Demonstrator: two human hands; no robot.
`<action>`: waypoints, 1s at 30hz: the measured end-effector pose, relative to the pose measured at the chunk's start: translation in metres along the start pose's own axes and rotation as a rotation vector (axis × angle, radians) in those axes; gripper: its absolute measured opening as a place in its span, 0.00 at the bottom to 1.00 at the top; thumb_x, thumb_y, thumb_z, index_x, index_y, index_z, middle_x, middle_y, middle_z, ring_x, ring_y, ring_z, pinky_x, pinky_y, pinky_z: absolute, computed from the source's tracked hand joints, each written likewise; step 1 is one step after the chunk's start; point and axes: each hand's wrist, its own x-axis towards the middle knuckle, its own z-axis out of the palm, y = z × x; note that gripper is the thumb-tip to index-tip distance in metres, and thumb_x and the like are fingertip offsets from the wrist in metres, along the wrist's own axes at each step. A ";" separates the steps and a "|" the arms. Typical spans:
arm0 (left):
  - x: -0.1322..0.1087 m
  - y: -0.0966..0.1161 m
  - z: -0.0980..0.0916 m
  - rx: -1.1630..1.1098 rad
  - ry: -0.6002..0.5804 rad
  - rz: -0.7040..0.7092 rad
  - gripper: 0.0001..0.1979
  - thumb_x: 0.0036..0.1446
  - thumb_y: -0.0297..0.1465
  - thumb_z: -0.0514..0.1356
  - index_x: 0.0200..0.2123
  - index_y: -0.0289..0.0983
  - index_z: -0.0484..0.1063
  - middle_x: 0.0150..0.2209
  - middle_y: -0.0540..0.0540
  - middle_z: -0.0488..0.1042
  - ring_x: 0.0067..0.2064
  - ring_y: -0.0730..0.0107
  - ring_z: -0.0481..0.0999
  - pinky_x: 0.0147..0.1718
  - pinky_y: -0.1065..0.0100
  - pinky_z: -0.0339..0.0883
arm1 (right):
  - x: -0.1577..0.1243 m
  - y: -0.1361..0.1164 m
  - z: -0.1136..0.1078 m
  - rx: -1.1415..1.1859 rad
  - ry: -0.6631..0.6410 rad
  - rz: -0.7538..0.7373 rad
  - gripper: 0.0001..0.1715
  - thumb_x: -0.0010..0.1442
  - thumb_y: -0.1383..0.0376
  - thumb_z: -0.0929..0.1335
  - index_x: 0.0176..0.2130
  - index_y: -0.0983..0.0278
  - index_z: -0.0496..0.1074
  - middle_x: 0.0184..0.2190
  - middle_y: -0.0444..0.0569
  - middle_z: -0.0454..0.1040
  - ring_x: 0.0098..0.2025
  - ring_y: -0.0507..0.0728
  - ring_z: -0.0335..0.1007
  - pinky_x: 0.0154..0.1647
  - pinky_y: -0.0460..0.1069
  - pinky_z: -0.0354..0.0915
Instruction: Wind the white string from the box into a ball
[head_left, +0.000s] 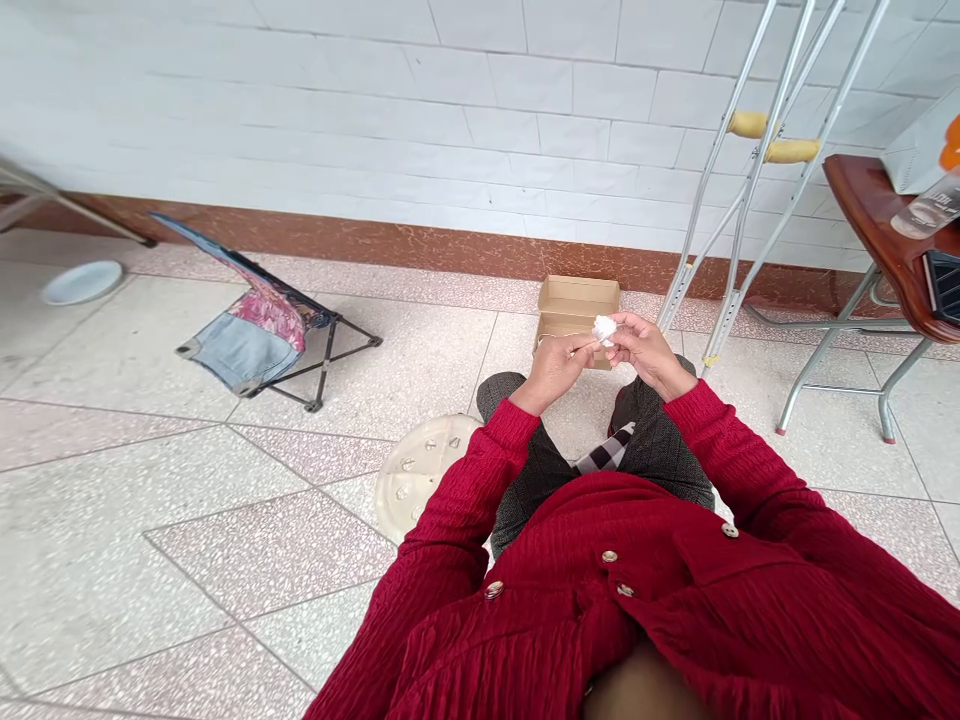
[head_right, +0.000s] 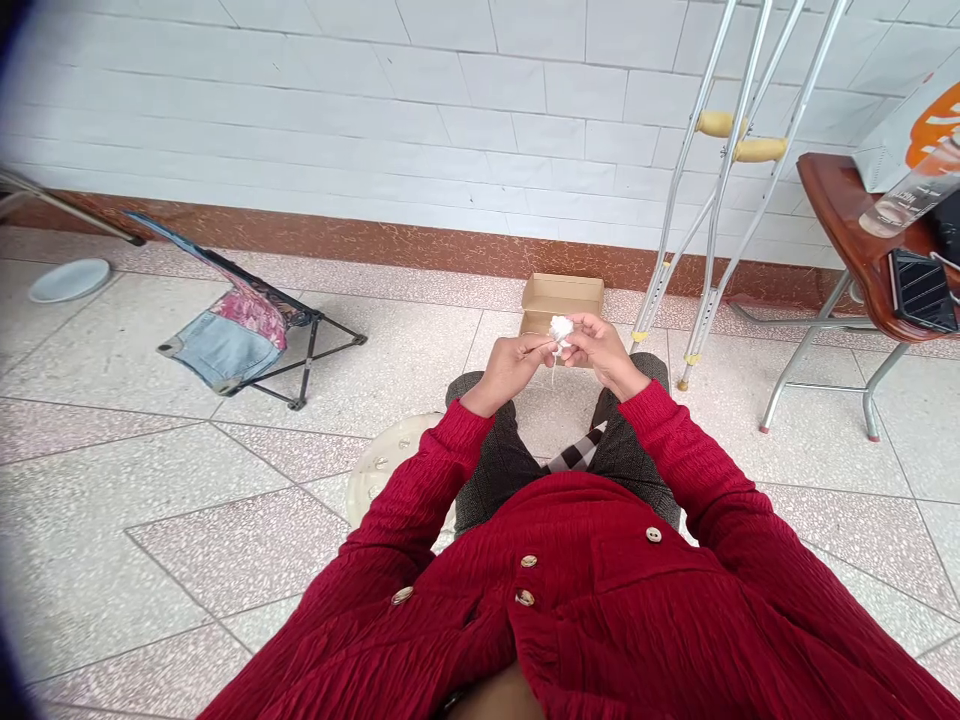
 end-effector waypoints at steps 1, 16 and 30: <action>-0.002 -0.001 0.000 -0.001 0.000 0.006 0.19 0.68 0.42 0.57 0.31 0.36 0.79 0.28 0.48 0.79 0.32 0.68 0.74 0.38 0.68 0.65 | 0.001 0.000 0.000 0.010 0.014 0.016 0.22 0.45 0.64 0.76 0.41 0.62 0.72 0.24 0.39 0.74 0.23 0.49 0.71 0.25 0.45 0.70; 0.017 -0.024 -0.018 0.350 -0.119 0.081 0.13 0.64 0.31 0.58 0.30 0.38 0.81 0.30 0.47 0.80 0.33 0.66 0.74 0.34 0.69 0.59 | -0.012 -0.005 0.003 -0.185 -0.327 0.082 0.19 0.44 0.63 0.78 0.38 0.65 0.78 0.22 0.42 0.77 0.17 0.48 0.67 0.17 0.42 0.58; 0.019 0.025 -0.008 0.918 -0.017 0.242 0.17 0.72 0.32 0.52 0.37 0.34 0.80 0.31 0.40 0.80 0.33 0.59 0.76 0.37 0.61 0.64 | 0.024 0.029 -0.002 -0.106 0.188 -0.232 0.17 0.42 0.63 0.76 0.31 0.61 0.68 0.16 0.36 0.71 0.15 0.49 0.68 0.15 0.43 0.62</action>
